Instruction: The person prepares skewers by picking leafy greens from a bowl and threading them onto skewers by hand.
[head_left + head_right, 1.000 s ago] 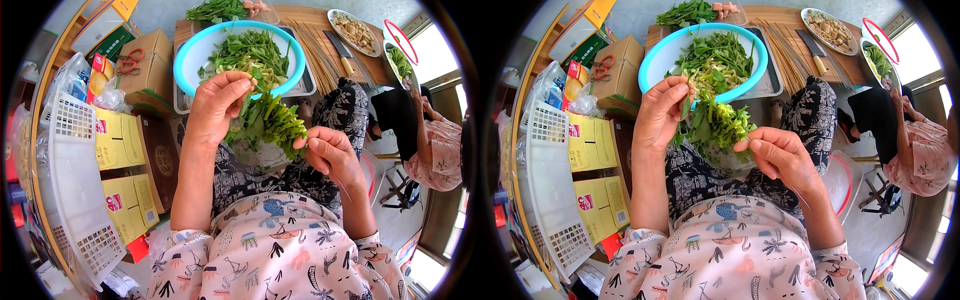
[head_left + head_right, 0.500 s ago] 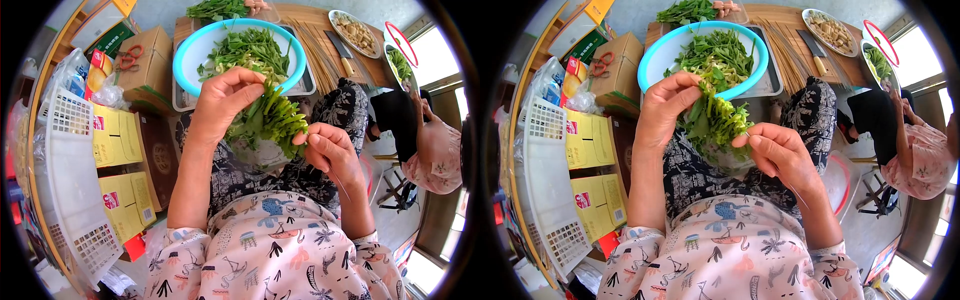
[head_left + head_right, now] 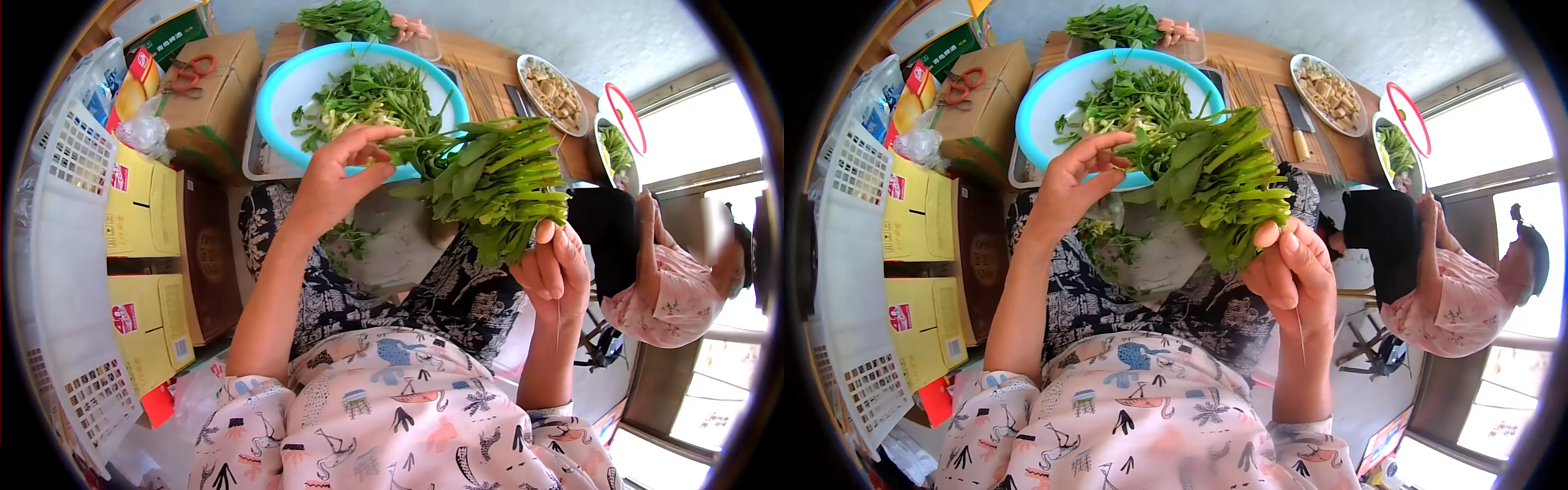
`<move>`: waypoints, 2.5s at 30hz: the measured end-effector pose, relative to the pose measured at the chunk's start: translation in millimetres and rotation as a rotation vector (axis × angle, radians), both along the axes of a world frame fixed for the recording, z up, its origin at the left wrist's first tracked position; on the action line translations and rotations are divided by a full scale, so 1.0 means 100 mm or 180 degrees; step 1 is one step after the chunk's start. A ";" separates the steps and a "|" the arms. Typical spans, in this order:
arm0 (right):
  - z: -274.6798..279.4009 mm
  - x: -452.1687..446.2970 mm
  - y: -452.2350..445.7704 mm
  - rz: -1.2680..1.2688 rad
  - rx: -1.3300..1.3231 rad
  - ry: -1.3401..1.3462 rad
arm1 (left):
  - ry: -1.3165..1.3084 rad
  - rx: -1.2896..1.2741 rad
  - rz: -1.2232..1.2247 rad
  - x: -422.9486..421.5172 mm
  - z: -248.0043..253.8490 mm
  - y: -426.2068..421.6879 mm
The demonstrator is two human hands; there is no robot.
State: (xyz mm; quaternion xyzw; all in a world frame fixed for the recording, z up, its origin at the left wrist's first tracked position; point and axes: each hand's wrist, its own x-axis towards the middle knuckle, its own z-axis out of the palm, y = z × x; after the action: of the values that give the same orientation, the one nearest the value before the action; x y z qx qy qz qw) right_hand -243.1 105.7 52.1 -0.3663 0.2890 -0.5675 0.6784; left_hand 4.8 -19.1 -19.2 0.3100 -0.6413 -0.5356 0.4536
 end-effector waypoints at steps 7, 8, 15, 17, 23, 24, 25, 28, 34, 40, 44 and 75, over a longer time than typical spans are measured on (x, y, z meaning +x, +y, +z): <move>0.05 0.03 -0.01 -0.0332 -0.0034 0.0162 | 0.0762 0.0207 0.0948 -0.01 -0.04 0.08; 0.05 0.06 -0.02 -0.0359 -0.0013 0.0170 | 0.0689 0.0229 0.0931 -0.02 0.02 0.14; -0.09 0.25 -0.05 -0.0176 0.0303 0.0045 | 0.0370 -0.0472 0.0612 -0.07 0.24 0.19; -0.10 0.29 -0.04 -0.0059 0.0369 -0.0022 | 0.0235 -0.0658 0.0506 -0.05 0.32 0.04; -0.10 0.29 0.00 0.0545 0.0309 0.0011 | 0.0404 0.0393 -0.1649 -0.04 0.58 -0.14; -0.09 0.29 0.01 0.0590 0.0335 -0.0032 | 0.0456 0.0566 -0.1656 -0.06 0.60 -0.12; -0.10 0.29 0.01 0.0599 0.0342 -0.0037 | 0.0455 0.0574 -0.1646 -0.06 0.62 -0.10; -0.11 0.30 0.02 0.0586 0.0351 -0.0018 | 0.0257 0.0576 -0.1634 -0.14 0.59 -0.08; -0.15 0.24 0.04 0.0693 0.0458 -0.0235 | 0.0177 0.0850 -0.1618 -0.20 0.62 -0.02; -0.19 0.18 0.06 0.0709 0.0619 -0.0455 | 0.0007 0.0792 -0.1721 -0.28 0.55 -0.04; -0.20 0.17 0.07 0.0702 0.0663 -0.0439 | 0.0053 0.0739 -0.1832 -0.33 0.47 -0.05; -0.10 0.41 -0.64 -0.0293 0.0120 -0.0227 | -0.0372 0.0191 -0.0072 -0.01 0.80 0.44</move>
State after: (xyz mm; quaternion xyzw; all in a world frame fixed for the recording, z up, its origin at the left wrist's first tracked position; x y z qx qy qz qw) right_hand -202.2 42.1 42.3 -0.3194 0.2919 -0.6052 0.6682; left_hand 3.6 24.6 61.0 0.3469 -0.6538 -0.5407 0.3998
